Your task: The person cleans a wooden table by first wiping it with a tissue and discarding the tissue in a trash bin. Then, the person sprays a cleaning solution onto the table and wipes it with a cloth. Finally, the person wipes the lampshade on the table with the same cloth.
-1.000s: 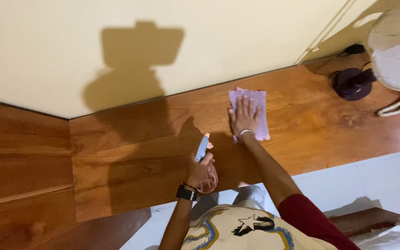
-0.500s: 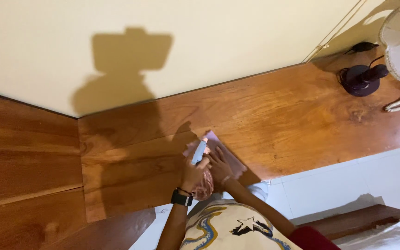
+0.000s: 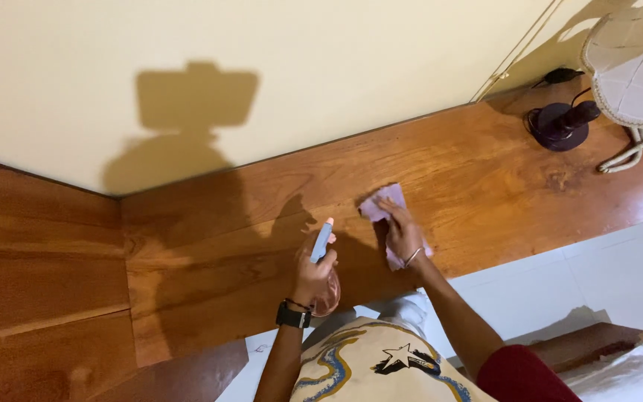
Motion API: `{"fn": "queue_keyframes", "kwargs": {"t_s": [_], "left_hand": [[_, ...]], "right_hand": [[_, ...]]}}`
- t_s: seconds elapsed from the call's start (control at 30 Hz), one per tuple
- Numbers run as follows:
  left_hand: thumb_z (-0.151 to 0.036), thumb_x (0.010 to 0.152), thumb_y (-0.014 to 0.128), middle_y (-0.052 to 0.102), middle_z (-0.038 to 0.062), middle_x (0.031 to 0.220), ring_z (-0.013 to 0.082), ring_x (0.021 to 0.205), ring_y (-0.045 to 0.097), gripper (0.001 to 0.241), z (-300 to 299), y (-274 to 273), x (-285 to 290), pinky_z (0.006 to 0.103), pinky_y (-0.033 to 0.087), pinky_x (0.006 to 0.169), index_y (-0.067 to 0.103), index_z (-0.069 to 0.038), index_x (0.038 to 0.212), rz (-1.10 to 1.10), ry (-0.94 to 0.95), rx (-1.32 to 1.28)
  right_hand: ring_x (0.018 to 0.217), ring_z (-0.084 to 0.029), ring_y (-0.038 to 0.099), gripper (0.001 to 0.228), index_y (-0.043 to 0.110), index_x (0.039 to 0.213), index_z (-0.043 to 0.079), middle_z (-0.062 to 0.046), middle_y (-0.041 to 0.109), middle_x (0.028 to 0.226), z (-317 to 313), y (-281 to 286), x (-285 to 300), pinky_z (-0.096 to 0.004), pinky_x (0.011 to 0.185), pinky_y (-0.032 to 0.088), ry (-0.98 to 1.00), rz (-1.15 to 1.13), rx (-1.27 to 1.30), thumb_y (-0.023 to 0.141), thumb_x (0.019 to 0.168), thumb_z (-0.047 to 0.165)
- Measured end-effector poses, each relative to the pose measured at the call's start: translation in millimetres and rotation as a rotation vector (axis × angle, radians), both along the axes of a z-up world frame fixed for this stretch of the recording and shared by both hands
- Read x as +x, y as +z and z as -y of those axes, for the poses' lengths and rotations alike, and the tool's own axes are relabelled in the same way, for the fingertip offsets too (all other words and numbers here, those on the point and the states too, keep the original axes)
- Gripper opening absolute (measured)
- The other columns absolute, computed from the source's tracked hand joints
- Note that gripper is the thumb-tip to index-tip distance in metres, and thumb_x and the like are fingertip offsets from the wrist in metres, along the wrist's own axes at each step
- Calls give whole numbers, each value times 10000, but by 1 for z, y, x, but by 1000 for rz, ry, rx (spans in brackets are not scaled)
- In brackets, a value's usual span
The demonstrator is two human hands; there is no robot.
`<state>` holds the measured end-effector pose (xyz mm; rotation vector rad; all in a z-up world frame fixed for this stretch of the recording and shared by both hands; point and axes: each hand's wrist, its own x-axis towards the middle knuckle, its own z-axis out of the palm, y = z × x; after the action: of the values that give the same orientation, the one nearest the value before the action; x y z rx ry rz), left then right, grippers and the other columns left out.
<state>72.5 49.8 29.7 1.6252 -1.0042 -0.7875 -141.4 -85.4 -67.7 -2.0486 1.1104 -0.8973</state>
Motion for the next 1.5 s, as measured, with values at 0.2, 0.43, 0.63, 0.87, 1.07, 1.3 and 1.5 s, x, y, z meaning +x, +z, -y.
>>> {"fn": "queue_keyframes", "kwargs": {"t_s": [0.2, 0.43, 0.63, 0.87, 1.07, 1.3, 1.5], "left_hand": [[-98, 717, 682, 700, 255, 787, 464, 730, 718, 265, -12, 0, 14, 499, 570, 677, 708, -87, 981, 61, 18, -6], [-149, 711, 693, 741, 146, 794, 339, 752, 756, 237, -15, 24, 11, 416, 586, 756, 717, -156, 947, 98, 80, 56], [-30, 686, 695, 732, 179, 842, 350, 756, 738, 309, -20, -12, 5, 392, 601, 653, 730, -106, 984, 56, 83, -86], [59, 689, 674, 704, 145, 933, 233, 809, 691, 398, -30, -23, 6, 320, 651, 597, 718, -23, 1077, -235, 116, -14], [52, 717, 665, 704, 173, 991, 289, 928, 709, 336, -38, -8, 19, 359, 661, 683, 719, -9, 1043, -154, 88, 34], [54, 744, 662, 677, 188, 1027, 261, 867, 701, 329, -43, -24, 36, 327, 676, 626, 714, 20, 1067, -227, 115, 49], [-51, 669, 719, 701, 208, 903, 282, 789, 704, 435, -37, -30, 30, 412, 602, 639, 734, -42, 1103, -77, 179, 8]], "right_hand": [[1248, -194, 618, 493, 465, 1503, 41, -118, 602, 1420, 12, -5, 3, -317, 1087, 450, -33, 967, 916, 557, 1029, 144], [1099, -357, 691, 376, 621, 1356, 44, -218, 695, 1222, 21, -1, -13, -449, 886, 574, -311, 312, 444, 684, 1019, 198], [1503, -250, 388, 556, 524, 1422, 27, -121, 480, 1597, -23, 97, 71, -394, 1258, 277, 70, 702, 1259, 600, 886, 153], [1542, -222, 245, 562, 328, 1554, 349, 49, 231, 1695, 33, -38, 78, -554, 1236, 167, 366, -828, -354, 316, 1048, 592], [1584, -238, 31, 639, 68, 1646, 298, 10, 36, 1727, 58, -11, 135, -550, 1260, -4, 221, -973, -41, 130, 1077, 583], [1505, -387, 277, 740, 406, 1540, 218, -99, 336, 1627, -3, -110, 171, -733, 1141, 264, 261, -657, -762, 521, 861, 487], [1496, -215, 353, 478, 540, 1426, 282, 23, 501, 1539, -95, -35, 102, -540, 1223, 209, 350, -538, -593, 344, 1071, 535]]}}
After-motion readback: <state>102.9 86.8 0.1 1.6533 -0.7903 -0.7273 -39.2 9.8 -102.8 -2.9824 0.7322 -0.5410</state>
